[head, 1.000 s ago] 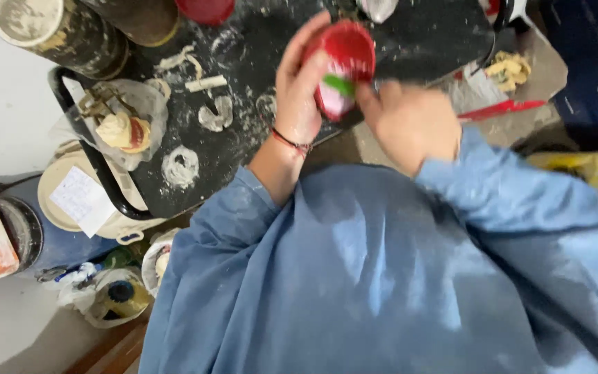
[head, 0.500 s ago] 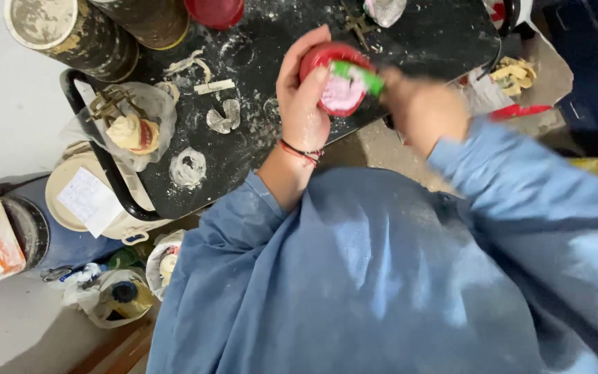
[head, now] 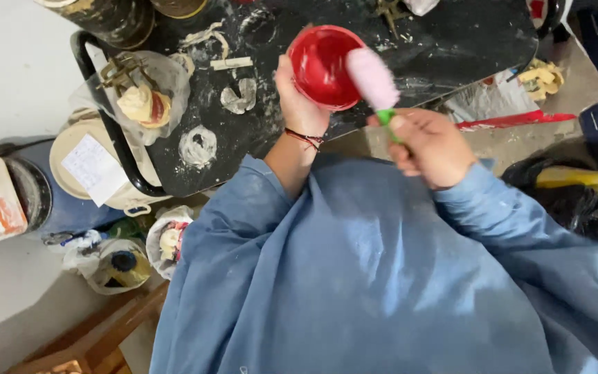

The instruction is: Mixing dental stone or plaster in a bowl and applying it to a dental impression to create a model.

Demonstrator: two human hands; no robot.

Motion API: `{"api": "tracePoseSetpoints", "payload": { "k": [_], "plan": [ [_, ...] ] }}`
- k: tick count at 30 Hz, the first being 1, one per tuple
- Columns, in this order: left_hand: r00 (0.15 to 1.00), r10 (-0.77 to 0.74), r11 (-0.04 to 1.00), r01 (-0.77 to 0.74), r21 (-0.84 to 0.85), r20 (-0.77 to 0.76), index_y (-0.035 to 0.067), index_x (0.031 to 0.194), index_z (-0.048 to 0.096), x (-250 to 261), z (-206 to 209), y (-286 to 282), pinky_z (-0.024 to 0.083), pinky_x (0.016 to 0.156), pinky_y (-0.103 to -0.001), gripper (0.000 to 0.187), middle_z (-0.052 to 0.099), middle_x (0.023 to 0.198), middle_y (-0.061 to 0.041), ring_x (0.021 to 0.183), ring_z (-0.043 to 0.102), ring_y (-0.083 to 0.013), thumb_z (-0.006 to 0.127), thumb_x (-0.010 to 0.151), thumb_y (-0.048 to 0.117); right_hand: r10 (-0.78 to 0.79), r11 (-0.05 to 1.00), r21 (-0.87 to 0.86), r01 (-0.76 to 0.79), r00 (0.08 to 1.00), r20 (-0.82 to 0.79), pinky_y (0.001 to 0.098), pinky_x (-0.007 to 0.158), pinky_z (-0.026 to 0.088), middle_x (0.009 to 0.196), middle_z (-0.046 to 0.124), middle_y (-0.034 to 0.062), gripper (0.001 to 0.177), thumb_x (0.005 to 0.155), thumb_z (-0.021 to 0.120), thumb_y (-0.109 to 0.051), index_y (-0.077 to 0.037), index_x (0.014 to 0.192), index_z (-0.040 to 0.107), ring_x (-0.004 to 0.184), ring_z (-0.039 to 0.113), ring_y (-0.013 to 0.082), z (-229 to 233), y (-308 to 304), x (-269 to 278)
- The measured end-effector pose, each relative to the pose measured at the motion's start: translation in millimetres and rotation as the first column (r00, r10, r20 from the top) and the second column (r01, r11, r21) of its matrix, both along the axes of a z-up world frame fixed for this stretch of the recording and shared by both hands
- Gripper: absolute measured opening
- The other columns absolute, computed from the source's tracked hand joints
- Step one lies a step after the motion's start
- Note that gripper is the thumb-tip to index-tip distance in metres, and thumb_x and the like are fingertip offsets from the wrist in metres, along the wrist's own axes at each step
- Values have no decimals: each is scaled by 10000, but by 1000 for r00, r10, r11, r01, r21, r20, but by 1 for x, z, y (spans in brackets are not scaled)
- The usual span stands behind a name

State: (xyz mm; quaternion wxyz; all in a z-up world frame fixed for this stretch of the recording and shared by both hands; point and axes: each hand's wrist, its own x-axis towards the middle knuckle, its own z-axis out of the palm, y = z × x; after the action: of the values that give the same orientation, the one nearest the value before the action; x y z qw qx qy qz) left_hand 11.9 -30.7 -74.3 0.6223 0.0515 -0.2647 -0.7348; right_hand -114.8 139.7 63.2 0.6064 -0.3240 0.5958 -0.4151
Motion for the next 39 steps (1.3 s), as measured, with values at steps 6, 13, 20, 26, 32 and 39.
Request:
{"api": "tracePoseSetpoints", "payload": {
  "k": [6, 13, 20, 26, 32, 39],
  "plan": [
    [435, 361, 932, -144, -331, 825, 114, 1352, 682, 7, -86, -26, 461, 1212, -352, 363, 669, 1427, -99, 1369, 614, -238, 480, 1081, 248, -177, 984, 22, 176, 974, 141, 217, 381, 158, 582, 397, -5, 397, 1077, 511, -344, -56, 1329, 615, 441, 280, 58, -8, 4, -18],
    [494, 101, 989, 48, -143, 864, 210, 1450, 577, 38, -51, -33, 609, 1142, -419, 356, 705, 1420, -65, 1322, 700, -272, 424, 1132, 163, -167, 981, -84, 176, 981, 95, 247, 442, 202, 620, 403, 2, 487, 1065, 570, -394, -1, 1351, 591, 462, 297, 99, -27, -3, -17],
    [-409, 735, 666, 291, -687, 541, 173, 1046, 775, 167, -13, -49, 535, 744, -468, 277, 706, 1069, -77, 947, 617, -331, 868, 809, 281, -192, 978, -78, 192, 981, 13, 244, 460, 194, 607, 417, 9, 525, 1052, 573, -433, -15, 1367, 604, 483, 335, 104, -40, 0, -22],
    [-345, 820, 571, 448, -688, 456, 167, 881, 805, 206, -59, -68, 562, 687, -435, 82, 686, 943, -33, 850, 634, -329, 850, 843, 224, -128, 989, -70, 132, 990, 59, 224, 462, 228, 627, 416, 17, 475, 1077, 530, -359, 7, 1369, 607, 494, 303, 98, -53, -3, -21],
    [277, 293, 942, -248, -227, 915, 120, 1037, 775, 160, 21, -21, 589, 647, -243, 138, 743, 878, 7, 701, 671, -85, 669, 964, 70, -212, 975, -72, 208, 977, -38, 217, 462, 240, 654, 452, 34, 347, 1103, 506, -287, -6, 1243, 655, 550, 382, 89, -41, -2, -10],
    [840, -252, 953, 129, 274, 480, -49, 1074, 640, 62, 79, 57, 703, 679, -322, 129, 725, 901, -161, 794, 795, -304, 682, 976, 23, -315, 822, -456, 342, 939, 137, 245, 359, 324, 553, 375, 74, 188, 924, 750, 24, 122, 1056, 659, 415, 361, 78, -45, -11, -3]
  ]
}}
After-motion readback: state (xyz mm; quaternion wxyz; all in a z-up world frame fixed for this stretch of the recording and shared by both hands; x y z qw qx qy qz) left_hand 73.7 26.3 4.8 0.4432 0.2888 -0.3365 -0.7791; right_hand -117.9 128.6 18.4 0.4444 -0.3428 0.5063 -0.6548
